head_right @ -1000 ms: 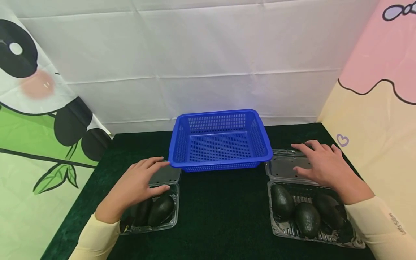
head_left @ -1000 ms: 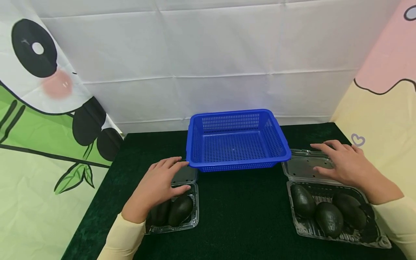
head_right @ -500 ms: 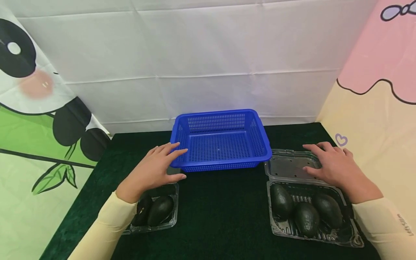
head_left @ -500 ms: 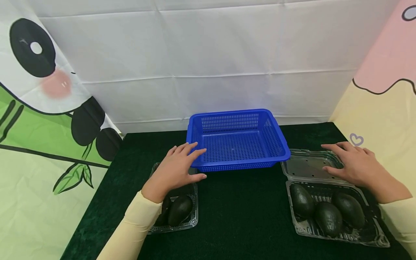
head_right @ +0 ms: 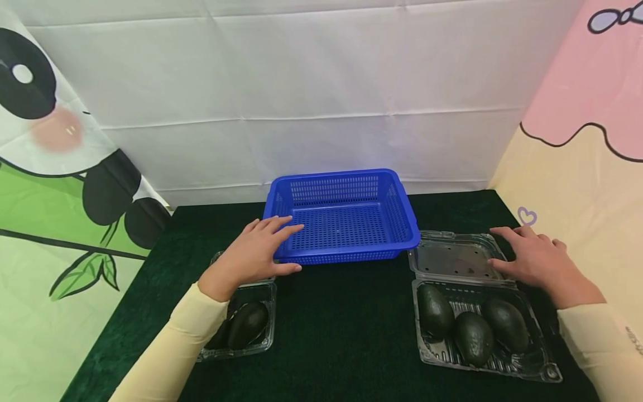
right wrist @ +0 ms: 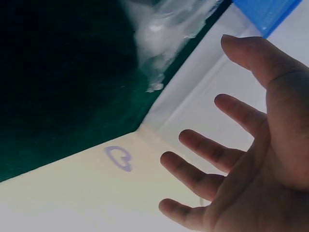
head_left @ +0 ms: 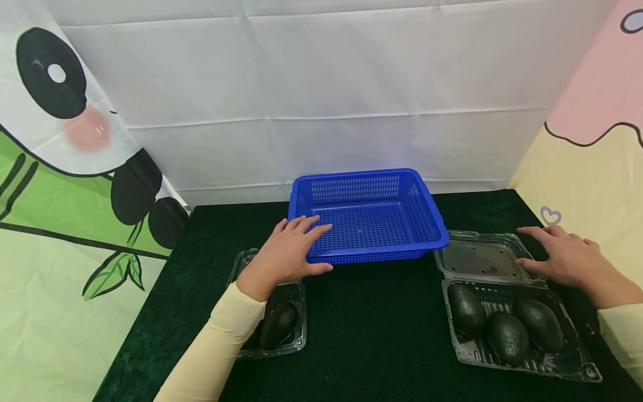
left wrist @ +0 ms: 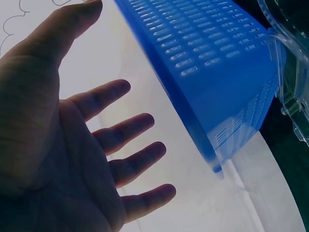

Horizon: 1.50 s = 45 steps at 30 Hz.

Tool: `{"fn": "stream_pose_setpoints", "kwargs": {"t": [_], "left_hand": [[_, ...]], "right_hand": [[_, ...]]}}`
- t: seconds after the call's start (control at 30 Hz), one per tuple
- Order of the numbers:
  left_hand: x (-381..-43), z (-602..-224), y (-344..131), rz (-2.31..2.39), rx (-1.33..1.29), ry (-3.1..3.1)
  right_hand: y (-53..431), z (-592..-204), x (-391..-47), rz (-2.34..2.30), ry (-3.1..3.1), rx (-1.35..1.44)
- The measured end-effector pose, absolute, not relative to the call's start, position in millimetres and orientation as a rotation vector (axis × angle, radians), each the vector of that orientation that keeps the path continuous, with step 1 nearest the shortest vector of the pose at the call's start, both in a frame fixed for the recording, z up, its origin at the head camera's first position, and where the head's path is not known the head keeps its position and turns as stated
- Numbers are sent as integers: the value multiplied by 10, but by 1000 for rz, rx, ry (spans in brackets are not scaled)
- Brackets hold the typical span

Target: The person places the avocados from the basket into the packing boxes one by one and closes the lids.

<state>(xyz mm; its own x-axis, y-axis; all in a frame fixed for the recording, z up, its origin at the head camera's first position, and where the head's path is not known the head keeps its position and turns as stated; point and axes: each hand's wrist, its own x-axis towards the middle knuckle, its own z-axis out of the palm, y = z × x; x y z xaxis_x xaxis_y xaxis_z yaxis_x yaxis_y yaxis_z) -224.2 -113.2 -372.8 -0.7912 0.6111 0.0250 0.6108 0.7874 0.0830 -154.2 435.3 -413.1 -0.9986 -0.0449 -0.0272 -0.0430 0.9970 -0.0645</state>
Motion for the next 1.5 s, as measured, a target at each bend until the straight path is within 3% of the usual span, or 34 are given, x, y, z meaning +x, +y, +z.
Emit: {"fn": "stream_pose_setpoints", "kwargs": {"t": [0.6,1.5], "left_hand": [[-2264,-3712,-975,115,1074,2950],[-2255,-3785,-1064,136,1073,2966]], "right_hand": [[4520,-4352,-1651,-466,2907,-176],[4512,-4276,-1609,-631,2923,-189]]}}
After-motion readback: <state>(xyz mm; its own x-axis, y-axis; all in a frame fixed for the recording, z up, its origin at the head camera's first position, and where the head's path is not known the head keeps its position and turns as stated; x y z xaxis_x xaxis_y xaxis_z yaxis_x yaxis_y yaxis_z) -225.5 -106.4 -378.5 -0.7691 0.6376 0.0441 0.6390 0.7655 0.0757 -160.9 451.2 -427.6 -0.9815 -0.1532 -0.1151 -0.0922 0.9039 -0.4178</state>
